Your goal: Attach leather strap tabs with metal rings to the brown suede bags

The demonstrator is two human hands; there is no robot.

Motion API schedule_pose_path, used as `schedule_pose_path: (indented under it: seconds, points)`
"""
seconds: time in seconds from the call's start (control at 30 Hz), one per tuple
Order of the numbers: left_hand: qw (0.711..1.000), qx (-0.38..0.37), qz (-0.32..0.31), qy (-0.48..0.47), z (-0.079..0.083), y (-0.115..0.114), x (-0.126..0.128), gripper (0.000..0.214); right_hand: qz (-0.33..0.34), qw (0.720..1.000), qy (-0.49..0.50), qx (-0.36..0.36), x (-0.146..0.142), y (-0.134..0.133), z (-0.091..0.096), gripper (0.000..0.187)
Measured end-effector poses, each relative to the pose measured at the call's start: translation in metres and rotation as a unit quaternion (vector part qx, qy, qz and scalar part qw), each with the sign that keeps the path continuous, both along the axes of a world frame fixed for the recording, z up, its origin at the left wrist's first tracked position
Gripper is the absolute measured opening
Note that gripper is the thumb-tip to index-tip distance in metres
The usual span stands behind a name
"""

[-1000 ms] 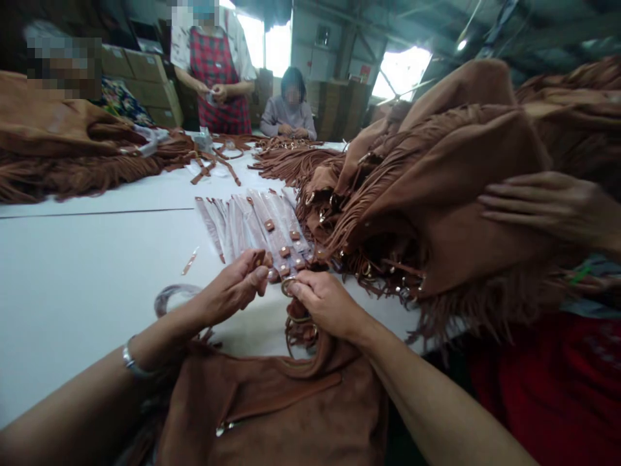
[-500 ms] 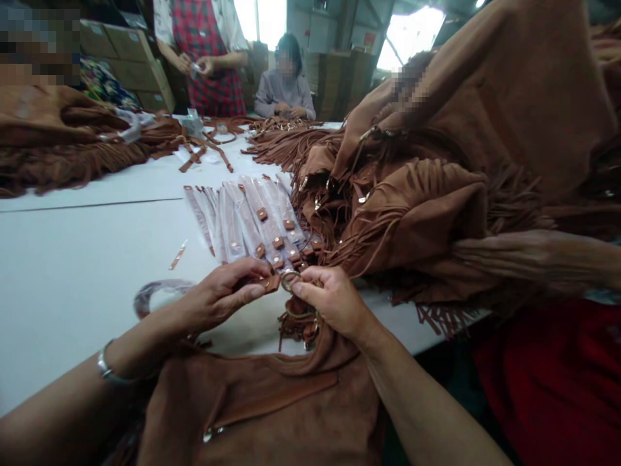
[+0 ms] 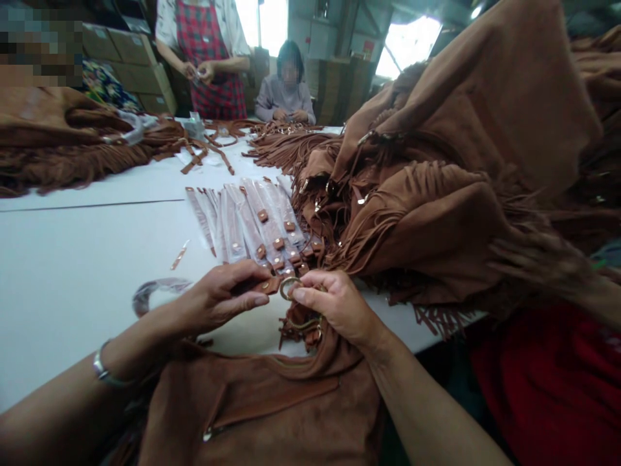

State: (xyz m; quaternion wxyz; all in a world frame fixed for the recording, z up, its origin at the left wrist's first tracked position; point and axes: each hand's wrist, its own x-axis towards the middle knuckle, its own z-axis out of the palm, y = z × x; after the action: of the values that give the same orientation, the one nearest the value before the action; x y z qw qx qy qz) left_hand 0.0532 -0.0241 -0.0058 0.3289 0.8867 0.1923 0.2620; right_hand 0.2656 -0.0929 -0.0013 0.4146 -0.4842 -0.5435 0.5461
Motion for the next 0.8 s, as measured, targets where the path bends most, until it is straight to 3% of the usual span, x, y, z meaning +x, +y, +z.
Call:
schedule_pose_path:
  seconds: [0.2, 0.3, 0.5, 0.8]
  points:
    - [1.000, 0.009, -0.014, 0.002, 0.002, 0.000, 0.000, 0.021, 0.010, 1.000, -0.002, 0.000, 0.002, -0.004, -0.001, 0.028]
    - [0.999, -0.021, -0.007, 0.031, 0.002, 0.000, 0.001, 0.024, 0.033, 0.998, 0.011, -0.050, 0.003, -0.002, -0.003, 0.029]
    - [0.973, -0.210, -0.069, 0.063, -0.005, 0.008, 0.003, 0.038, 0.050, 0.987, 0.064, -0.141, 0.004, 0.008, -0.008, 0.030]
    - [0.919, -0.385, -0.073, 0.049, -0.012, 0.014, -0.003, 0.039, 0.032, 0.984, 0.082, -0.156, 0.003, 0.021, -0.015, 0.033]
